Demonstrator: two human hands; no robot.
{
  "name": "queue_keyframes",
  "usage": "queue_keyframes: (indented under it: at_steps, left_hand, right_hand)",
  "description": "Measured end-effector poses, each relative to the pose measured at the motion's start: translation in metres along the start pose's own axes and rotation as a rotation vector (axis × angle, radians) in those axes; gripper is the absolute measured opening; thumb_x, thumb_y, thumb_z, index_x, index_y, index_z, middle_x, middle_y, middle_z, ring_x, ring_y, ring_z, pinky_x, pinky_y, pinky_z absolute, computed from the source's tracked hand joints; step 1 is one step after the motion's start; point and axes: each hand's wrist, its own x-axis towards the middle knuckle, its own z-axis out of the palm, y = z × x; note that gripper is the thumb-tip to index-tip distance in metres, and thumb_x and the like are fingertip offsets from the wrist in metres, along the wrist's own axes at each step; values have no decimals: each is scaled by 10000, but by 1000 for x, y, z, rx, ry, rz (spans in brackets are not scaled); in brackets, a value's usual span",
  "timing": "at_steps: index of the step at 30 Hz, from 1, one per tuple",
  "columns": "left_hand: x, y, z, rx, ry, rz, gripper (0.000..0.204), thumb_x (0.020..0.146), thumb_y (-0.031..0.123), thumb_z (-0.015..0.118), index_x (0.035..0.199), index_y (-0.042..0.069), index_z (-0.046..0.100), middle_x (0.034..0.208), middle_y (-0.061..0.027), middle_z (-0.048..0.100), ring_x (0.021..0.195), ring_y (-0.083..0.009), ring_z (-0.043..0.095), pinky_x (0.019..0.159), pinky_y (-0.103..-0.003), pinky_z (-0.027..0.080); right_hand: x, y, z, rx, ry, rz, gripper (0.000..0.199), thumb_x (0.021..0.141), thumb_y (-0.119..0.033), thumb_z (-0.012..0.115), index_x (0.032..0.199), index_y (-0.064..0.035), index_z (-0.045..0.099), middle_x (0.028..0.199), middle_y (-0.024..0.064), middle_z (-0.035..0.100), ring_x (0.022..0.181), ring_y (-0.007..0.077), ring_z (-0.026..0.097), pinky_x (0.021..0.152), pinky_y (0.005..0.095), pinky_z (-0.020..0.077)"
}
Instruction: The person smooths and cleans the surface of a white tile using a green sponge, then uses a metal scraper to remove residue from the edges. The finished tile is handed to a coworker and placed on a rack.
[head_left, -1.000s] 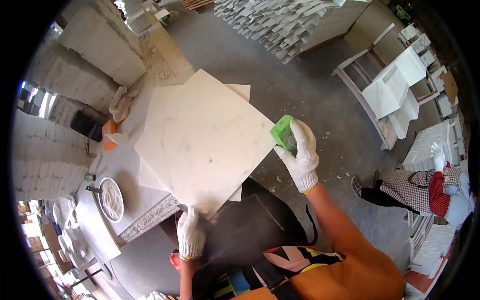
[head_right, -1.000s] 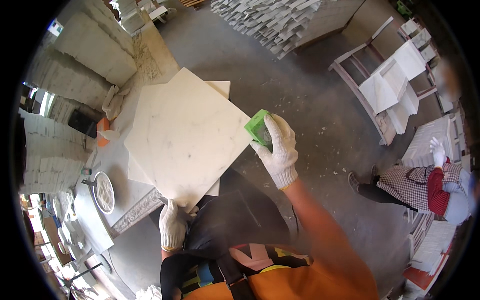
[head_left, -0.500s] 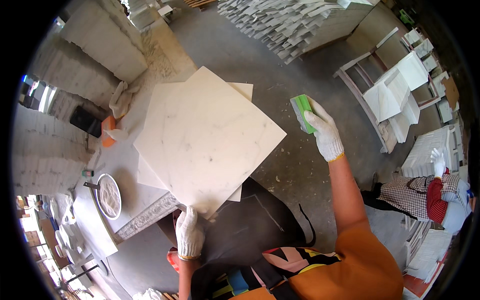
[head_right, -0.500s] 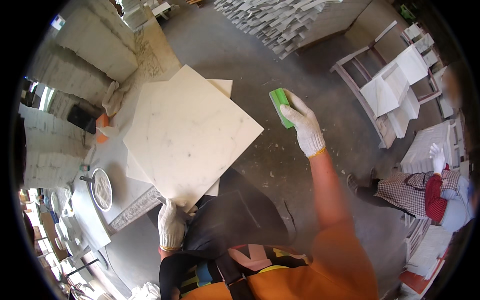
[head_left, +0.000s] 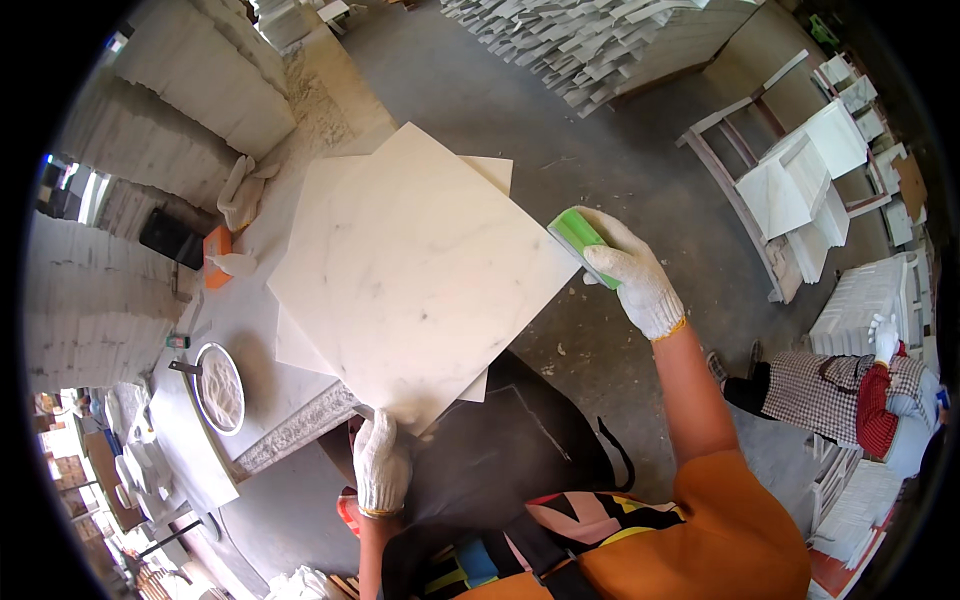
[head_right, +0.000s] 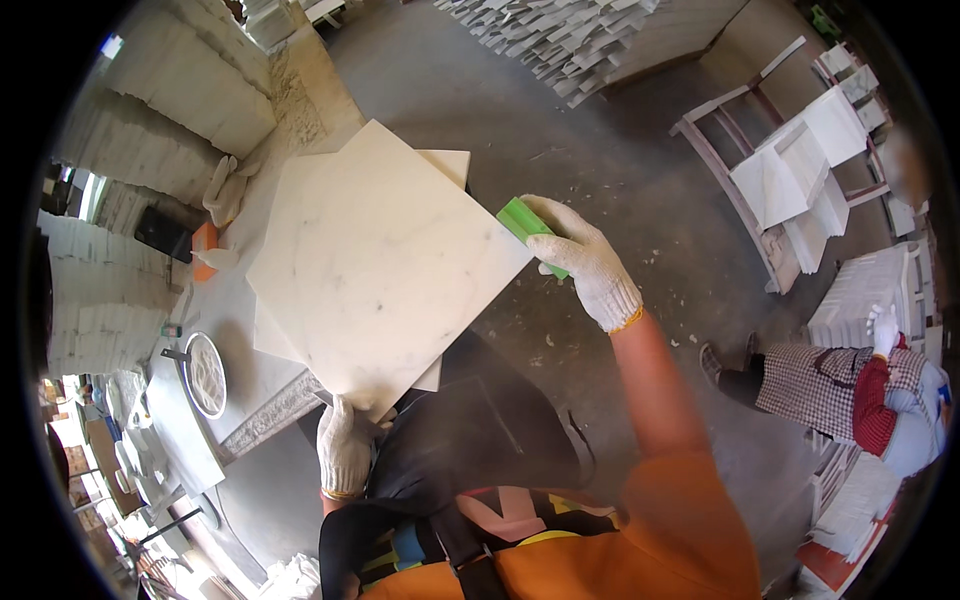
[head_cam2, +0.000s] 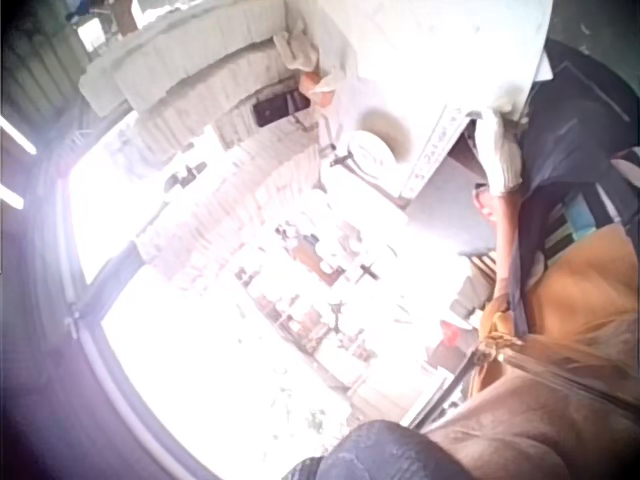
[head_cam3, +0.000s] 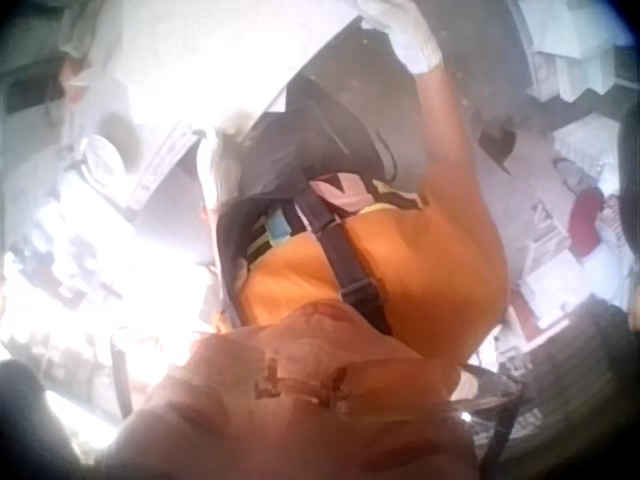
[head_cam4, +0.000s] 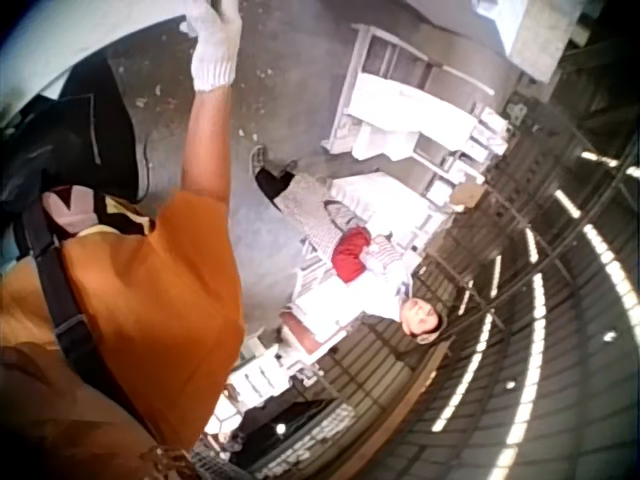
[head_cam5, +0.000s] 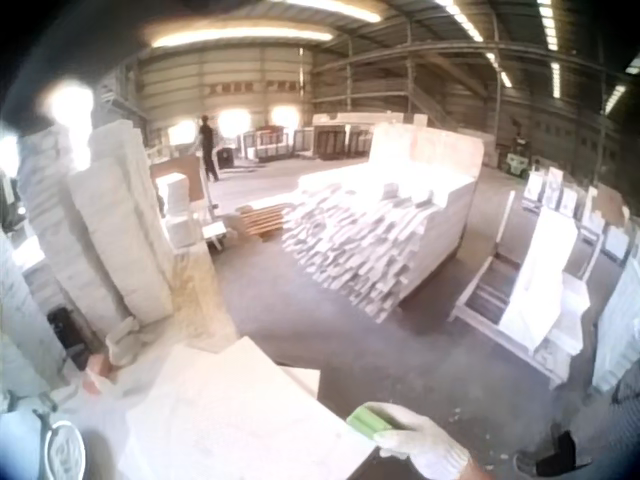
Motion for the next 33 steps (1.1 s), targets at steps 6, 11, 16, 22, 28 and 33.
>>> queue_keyframes:
  at_steps: [6,11,16,22,28,33]
  left_hand:
    - [4,1,-2,0,-12,-23,391,1005,410,587,1005,20,614,1064,-125,653,925,-292,655,763,-400,548]
    - [1,-2,-3,-39,43,-39,368,1015,384,576,1011,19,626,1072,-117,658,933,-275,654,808,-405,549]
    - [5,2,-13,6,-107,-78,400,1022,381,565,1063,-13,624,1085,-124,664,1012,-252,659,837,-391,547]
    - [-4,5,-13,-34,-112,-37,446,1025,379,563,1105,-49,662,1029,-126,699,940,-240,677,834,-345,525]
    - [-3,7,-26,34,-146,-46,428,1044,354,529,1125,-42,668,1033,-106,697,954,-202,660,852,-325,515]
    - [-13,15,-11,98,-38,6,476,1025,419,546,1117,-44,606,1039,-142,665,874,-250,676,763,-366,552]
  right_hand:
    - [38,33,0,65,-25,-14,623,862,-310,690,1401,-30,552,1254,42,627,1080,120,566,866,279,472]
    - [6,3,-6,-44,-46,6,641,862,-300,692,1410,-8,532,1281,59,624,1158,148,559,966,285,444]
    - [36,37,-3,136,-94,57,670,915,-309,657,1461,17,450,1330,88,601,1210,156,566,998,298,455]
    - [31,12,-13,-155,114,-52,637,931,-337,628,1470,-34,475,1297,59,618,1035,130,613,808,265,491]
    - [11,-42,67,-332,65,-385,583,916,-236,624,1436,-7,498,1258,72,608,999,116,579,858,277,475]
    - [58,17,158,-637,-122,-639,567,886,-392,680,1341,-87,537,1210,175,624,1080,344,616,926,420,496]
